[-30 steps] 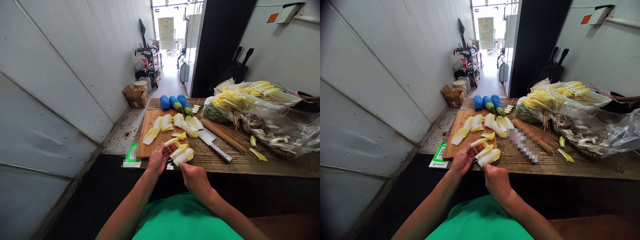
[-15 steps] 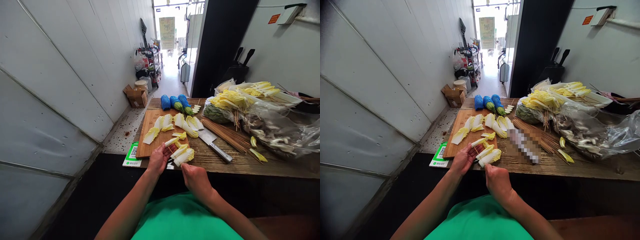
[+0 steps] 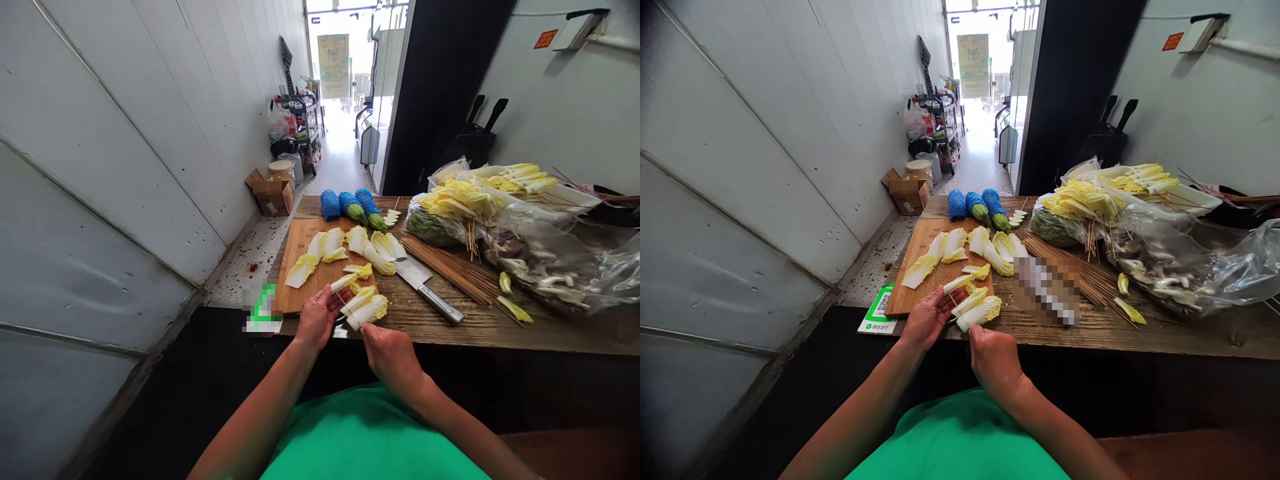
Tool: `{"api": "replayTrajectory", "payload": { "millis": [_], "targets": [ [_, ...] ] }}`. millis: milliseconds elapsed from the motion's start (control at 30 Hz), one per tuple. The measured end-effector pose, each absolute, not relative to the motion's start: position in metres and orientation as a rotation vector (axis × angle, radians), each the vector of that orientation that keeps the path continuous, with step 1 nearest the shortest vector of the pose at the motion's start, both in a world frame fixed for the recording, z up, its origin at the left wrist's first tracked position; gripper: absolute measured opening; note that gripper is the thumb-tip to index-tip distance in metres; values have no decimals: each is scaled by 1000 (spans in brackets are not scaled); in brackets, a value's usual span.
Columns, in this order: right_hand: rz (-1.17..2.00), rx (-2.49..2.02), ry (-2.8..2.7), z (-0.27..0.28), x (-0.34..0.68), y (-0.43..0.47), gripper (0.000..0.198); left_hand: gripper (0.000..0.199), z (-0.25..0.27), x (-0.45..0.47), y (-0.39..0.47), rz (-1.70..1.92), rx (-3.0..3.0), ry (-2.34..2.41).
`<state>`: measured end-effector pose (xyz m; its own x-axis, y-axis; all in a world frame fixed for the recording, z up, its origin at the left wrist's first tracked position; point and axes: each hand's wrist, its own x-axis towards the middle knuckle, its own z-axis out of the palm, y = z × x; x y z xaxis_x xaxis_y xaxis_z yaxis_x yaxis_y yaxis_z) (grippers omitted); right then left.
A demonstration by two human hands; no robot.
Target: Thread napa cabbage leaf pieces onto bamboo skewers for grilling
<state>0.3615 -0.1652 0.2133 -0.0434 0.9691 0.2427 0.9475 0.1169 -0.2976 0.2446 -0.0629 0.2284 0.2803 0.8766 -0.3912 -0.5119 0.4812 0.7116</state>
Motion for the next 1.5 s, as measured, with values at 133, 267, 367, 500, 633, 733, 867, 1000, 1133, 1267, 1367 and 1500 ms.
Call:
{"api": "replayTrajectory", "payload": {
  "millis": [133, 267, 367, 500, 633, 733, 867, 1000, 1133, 1267, 1367, 1500],
  "targets": [
    [66, -1889, -2030, 213, 361, -164, 23, 20, 230, 245, -64, 977, 519, 869],
    [66, -1908, -2028, 215, 360, -162, 23, 19, 228, 245, -64, 981, 531, 860],
    [60, -1907, -2014, 217, 359, -160, 23, 20, 226, 246, -64, 996, 526, 847],
    [47, -1864, -2002, 215, 356, -159, 24, 22, 223, 244, -64, 990, 451, 845],
    [19, -1790, -1986, 206, 354, -161, 25, 21, 222, 245, -65, 1025, 412, 840],
    [-2, -1745, -1965, 199, 354, -162, 28, 20, 222, 247, -66, 1054, 409, 833],
    [7, -1732, -1930, 191, 354, -164, 29, 19, 221, 251, -67, 1081, 392, 835],
    [28, -1741, -1922, 187, 352, -166, 30, 18, 220, 251, -67, 1117, 371, 852],
    [33, -1764, -1917, 190, 351, -166, 30, 16, 220, 250, -67, 1107, 391, 865],
    [29, -1763, -1928, 195, 352, -165, 30, 17, 219, 250, -68, 1103, 403, 860],
    [29, -1756, -1924, 197, 352, -164, 29, 18, 218, 250, -68, 1100, 410, 849],
    [45, -1765, -1925, 199, 351, -164, 28, 19, 217, 249, -68, 1084, 439, 831]
  ]
}}
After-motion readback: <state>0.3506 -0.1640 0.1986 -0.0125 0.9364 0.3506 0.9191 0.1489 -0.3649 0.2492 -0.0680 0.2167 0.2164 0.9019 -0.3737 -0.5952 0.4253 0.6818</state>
